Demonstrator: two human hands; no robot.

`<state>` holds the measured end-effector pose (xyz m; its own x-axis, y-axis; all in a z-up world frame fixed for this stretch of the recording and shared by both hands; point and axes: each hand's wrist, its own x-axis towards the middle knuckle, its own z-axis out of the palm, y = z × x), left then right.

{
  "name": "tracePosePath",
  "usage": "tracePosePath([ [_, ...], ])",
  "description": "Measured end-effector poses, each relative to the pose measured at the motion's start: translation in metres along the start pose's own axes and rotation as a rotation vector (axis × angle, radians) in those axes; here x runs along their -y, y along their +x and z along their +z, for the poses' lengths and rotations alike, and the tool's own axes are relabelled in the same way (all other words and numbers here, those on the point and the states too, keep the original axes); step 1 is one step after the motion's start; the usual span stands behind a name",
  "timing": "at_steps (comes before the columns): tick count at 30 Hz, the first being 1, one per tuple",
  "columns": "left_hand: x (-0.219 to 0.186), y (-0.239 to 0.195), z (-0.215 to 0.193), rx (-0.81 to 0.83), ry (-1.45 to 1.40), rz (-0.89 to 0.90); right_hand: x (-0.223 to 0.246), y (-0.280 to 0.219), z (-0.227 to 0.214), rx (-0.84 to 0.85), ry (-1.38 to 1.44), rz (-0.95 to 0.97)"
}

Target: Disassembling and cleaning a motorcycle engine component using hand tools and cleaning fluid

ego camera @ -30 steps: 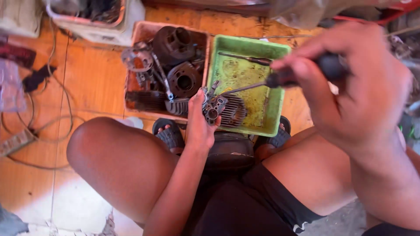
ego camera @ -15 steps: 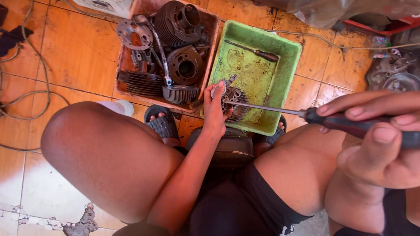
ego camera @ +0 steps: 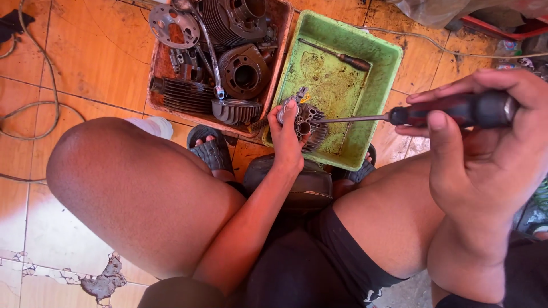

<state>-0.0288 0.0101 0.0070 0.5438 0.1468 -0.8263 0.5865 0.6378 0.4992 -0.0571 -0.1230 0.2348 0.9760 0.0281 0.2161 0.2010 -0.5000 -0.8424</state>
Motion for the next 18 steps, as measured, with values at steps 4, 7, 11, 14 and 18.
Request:
tracePosePath([
  [4, 0.0, 0.0, 0.001, -0.016, 0.013, 0.0, -0.002, 0.002, 0.004, -0.013, -0.059, -0.122],
  [7, 0.004, 0.003, 0.0, -0.021, 0.001, 0.002, -0.006, -0.002, 0.007, -0.041, -0.026, -0.125],
  [11, 0.005, 0.005, -0.002, -0.008, -0.004, 0.0, -0.011, -0.002, 0.005, -0.041, -0.023, -0.122],
  [14, 0.004, 0.004, -0.002, -0.012, 0.001, -0.005, -0.009, -0.002, 0.006, -0.044, -0.022, -0.103],
  [18, 0.003, 0.002, 0.0, -0.017, -0.01, -0.009, -0.011, -0.003, 0.005, -0.038, 0.0, -0.088],
])
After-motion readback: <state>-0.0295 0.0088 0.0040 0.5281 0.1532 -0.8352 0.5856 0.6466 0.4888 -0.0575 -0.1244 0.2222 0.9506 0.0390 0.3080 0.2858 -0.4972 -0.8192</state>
